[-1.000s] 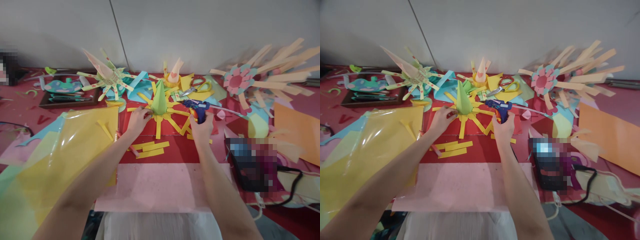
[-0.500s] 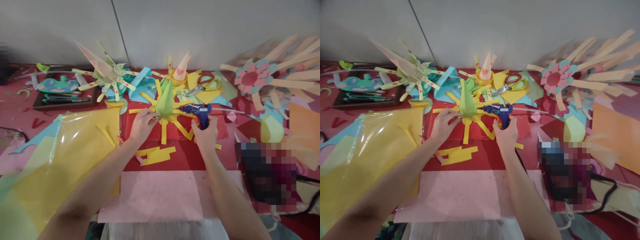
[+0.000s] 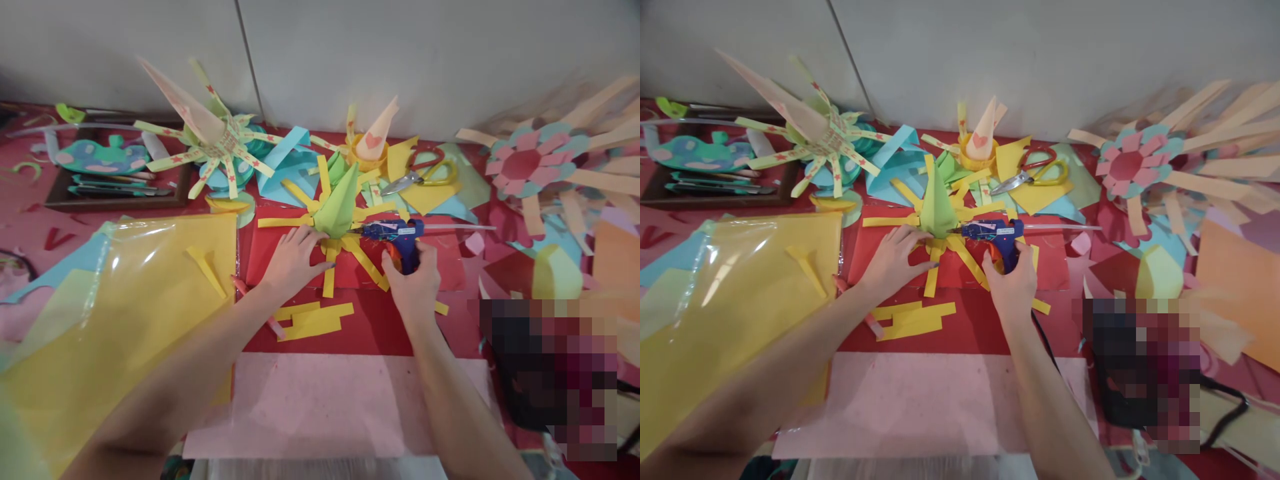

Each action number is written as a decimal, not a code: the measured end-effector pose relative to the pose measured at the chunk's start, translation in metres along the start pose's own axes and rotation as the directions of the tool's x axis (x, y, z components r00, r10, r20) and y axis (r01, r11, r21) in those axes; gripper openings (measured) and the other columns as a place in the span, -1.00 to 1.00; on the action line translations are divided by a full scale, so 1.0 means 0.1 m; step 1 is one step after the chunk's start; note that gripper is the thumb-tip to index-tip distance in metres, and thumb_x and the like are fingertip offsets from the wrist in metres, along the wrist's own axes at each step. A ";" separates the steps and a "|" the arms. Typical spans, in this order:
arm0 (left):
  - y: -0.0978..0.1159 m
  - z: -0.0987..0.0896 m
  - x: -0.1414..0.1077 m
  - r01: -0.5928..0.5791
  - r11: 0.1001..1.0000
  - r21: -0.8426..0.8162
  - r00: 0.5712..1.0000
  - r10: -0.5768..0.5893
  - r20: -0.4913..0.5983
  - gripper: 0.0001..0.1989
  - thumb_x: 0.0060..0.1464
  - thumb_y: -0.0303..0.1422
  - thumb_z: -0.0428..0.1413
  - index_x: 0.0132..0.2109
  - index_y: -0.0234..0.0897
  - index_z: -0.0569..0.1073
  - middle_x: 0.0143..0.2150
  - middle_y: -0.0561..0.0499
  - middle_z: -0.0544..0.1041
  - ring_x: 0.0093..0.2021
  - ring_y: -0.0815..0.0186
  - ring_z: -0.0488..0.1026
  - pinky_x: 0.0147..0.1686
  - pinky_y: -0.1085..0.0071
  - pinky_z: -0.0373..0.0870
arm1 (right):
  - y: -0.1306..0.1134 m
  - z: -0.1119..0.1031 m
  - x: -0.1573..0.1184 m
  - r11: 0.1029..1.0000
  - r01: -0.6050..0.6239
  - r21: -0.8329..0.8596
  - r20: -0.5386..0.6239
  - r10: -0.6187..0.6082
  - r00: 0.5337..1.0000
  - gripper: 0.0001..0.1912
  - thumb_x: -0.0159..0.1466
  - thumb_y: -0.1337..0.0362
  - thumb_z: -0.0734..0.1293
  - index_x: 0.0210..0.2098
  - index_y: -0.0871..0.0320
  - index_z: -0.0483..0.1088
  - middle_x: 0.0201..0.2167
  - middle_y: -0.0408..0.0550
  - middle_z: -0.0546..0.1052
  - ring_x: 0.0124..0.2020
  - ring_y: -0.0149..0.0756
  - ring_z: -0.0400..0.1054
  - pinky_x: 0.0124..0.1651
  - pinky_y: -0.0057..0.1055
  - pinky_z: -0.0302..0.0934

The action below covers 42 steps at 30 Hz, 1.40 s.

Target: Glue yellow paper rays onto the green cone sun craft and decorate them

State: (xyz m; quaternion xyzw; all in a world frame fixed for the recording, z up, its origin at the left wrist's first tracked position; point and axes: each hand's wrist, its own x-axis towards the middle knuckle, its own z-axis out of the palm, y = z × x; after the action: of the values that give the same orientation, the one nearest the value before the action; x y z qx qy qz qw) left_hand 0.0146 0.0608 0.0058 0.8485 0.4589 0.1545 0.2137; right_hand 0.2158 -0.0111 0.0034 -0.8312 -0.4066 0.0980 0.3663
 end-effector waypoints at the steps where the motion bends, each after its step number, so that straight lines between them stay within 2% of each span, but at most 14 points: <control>1: 0.00 0.00 0.00 0.005 1.000 -0.008 1.000 -0.005 0.001 -0.62 0.05 -0.23 0.20 0.00 -0.24 0.38 -0.08 -0.08 0.42 -0.07 0.14 0.34 -0.04 0.16 0.30 | 0.00 0.00 0.00 1.000 -0.001 -0.005 0.008 0.001 1.000 -0.54 -0.01 0.02 0.35 -0.19 0.11 0.27 -0.33 -0.04 0.47 -0.33 -0.20 0.38 -0.24 -0.25 0.27; 9: 0.00 -0.01 0.01 0.034 0.998 -0.059 0.999 -0.034 0.005 -0.63 0.03 -0.26 0.22 -0.02 -0.23 0.38 -0.08 -0.05 0.42 -0.08 0.15 0.35 -0.05 0.19 0.30 | -0.04 0.00 0.00 0.999 -0.041 -0.021 0.032 0.042 0.999 -0.55 -0.04 0.05 0.34 -0.20 0.10 0.25 -0.37 -0.06 0.46 -0.32 -0.17 0.38 -0.23 -0.22 0.26; 13: 0.00 -0.01 0.01 0.013 0.998 -0.067 1.000 -0.013 0.007 -0.64 0.04 -0.27 0.21 -0.01 -0.21 0.39 -0.10 -0.05 0.41 -0.10 0.17 0.35 -0.06 0.19 0.30 | -0.04 0.00 0.00 0.999 -0.037 -0.026 0.038 0.038 0.999 -0.54 -0.03 0.03 0.33 -0.19 0.10 0.25 -0.35 -0.05 0.46 -0.30 -0.16 0.38 -0.22 -0.21 0.26; 20: -0.06 0.03 0.01 -0.050 0.993 -0.108 0.998 0.045 -0.042 -0.83 0.04 -0.29 0.21 -0.20 -0.19 0.47 -0.17 -0.02 0.41 -0.13 0.20 0.37 -0.10 0.22 0.32 | -0.01 0.01 0.01 0.999 -0.002 -0.036 0.032 0.003 0.999 -0.55 -0.03 0.02 0.33 -0.19 0.09 0.26 -0.32 -0.04 0.48 -0.31 -0.17 0.36 -0.23 -0.20 0.26; 26: -0.06 0.01 0.02 -0.043 0.989 -0.143 0.998 0.037 -0.045 -0.87 0.02 -0.35 0.22 -0.24 -0.19 0.47 -0.19 0.00 0.41 -0.15 0.22 0.37 -0.12 0.24 0.33 | -0.04 0.00 0.01 0.999 -0.023 -0.045 0.061 0.026 0.998 -0.56 -0.03 0.04 0.34 -0.20 0.09 0.26 -0.30 -0.02 0.47 -0.28 -0.16 0.36 -0.19 -0.17 0.25; 33: -0.03 -0.04 0.03 0.013 0.980 -0.198 1.000 -0.012 0.006 -0.76 -0.01 -0.40 0.23 -0.14 -0.20 0.44 -0.19 0.00 0.41 -0.14 0.22 0.37 -0.11 0.23 0.35 | -0.04 0.00 0.02 0.998 -0.035 -0.047 0.073 0.039 0.997 -0.56 -0.02 0.02 0.34 -0.21 0.08 0.24 -0.32 -0.04 0.46 -0.28 -0.16 0.36 -0.19 -0.18 0.25; 42: -0.02 -0.03 -0.01 0.001 0.963 -0.268 0.998 -0.017 -0.056 -0.67 -0.04 -0.45 0.25 -0.10 -0.18 0.39 -0.14 0.01 0.31 -0.14 0.27 0.35 -0.08 0.26 0.39 | -0.04 -0.01 0.01 0.999 -0.021 -0.047 0.078 0.024 0.997 -0.54 -0.02 0.02 0.34 -0.20 0.10 0.24 -0.31 -0.02 0.46 -0.26 -0.15 0.36 -0.19 -0.17 0.26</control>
State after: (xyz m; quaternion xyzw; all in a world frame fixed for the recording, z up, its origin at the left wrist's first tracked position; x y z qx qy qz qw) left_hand 0.0111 0.0622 0.0076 0.8047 0.4436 0.2387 0.3140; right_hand 0.2145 -0.0091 0.0076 -0.8394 -0.4134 0.1252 0.3298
